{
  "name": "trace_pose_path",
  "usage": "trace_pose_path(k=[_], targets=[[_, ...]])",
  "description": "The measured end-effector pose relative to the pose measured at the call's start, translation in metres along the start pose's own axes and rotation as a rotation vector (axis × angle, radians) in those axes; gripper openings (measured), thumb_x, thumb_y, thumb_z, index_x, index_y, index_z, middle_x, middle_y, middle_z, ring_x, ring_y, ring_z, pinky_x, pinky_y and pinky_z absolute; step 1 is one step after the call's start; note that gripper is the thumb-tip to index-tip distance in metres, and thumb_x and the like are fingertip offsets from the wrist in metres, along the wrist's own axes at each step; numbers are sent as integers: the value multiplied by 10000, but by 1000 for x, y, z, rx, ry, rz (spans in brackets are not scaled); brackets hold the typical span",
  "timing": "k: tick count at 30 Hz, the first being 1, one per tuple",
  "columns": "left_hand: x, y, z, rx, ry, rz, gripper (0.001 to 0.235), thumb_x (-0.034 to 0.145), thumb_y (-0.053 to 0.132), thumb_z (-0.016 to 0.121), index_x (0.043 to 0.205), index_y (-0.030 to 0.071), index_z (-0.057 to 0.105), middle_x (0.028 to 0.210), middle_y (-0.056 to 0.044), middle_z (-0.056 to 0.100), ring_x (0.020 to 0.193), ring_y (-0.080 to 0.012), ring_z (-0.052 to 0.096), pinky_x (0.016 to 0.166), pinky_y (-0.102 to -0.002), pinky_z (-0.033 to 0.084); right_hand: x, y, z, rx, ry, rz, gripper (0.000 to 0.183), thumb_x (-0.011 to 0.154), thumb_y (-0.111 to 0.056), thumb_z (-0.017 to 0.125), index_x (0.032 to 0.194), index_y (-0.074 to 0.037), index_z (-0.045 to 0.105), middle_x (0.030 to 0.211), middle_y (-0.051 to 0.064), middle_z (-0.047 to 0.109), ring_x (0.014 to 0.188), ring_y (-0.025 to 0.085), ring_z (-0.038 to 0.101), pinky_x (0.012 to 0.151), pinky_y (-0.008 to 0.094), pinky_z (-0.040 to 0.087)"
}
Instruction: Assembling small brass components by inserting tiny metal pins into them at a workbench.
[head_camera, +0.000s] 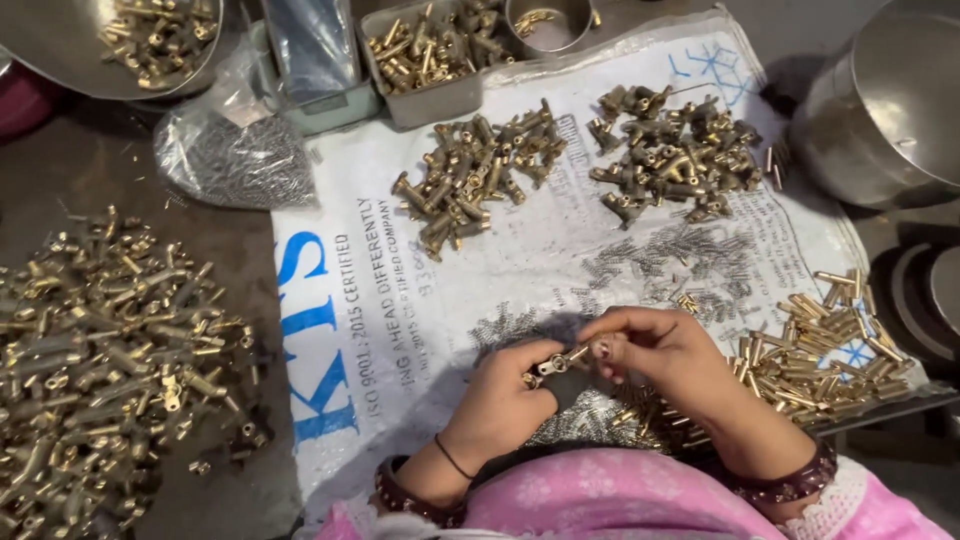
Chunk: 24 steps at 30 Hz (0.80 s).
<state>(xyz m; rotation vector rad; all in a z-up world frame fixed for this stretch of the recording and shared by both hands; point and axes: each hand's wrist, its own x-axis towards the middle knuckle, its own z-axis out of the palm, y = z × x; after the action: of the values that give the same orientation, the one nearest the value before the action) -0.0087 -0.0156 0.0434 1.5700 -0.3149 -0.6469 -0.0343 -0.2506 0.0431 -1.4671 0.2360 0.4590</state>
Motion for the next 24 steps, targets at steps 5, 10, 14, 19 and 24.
trace_pose_path(k=[5,10,14,19,24], targets=[[0,16,3,127,-9,220,244,854,76,705,1086,9,742,842,-31,692,778,-55,649,695,-270,516,5,5,-1,-86,51,-89,115,886,-81,739,936,14,778,832,34,776,751,98,683,696,264,563],[-4,15,11,91,-75,-67,252,822,98,673,1057,46,745,681,-11,667,614,-40,567,558,-279,479,-18,-27,17,-657,123,-361,149,814,-174,836,844,-48,763,777,12,738,702,80,672,635,255,532],[-4,4,15,16,-133,-46,200,843,99,670,996,-8,740,680,4,635,629,-33,543,556,-243,452,-15,-9,-1,-378,-61,-342,89,862,-146,800,886,-60,804,834,23,761,753,111,668,669,256,521],[7,-27,17,-352,-265,-152,182,893,75,598,984,-15,728,742,-26,663,639,-92,600,577,-244,471,-19,-6,4,-489,-96,-567,130,873,-176,825,897,-75,747,829,16,704,747,109,665,660,254,528],[13,-29,1,-466,-216,-223,204,962,121,580,1053,22,733,803,-65,698,649,-119,606,602,-260,495,10,-19,-45,-521,132,-385,161,776,-137,805,928,-86,789,1031,39,788,723,114,696,624,264,594]])
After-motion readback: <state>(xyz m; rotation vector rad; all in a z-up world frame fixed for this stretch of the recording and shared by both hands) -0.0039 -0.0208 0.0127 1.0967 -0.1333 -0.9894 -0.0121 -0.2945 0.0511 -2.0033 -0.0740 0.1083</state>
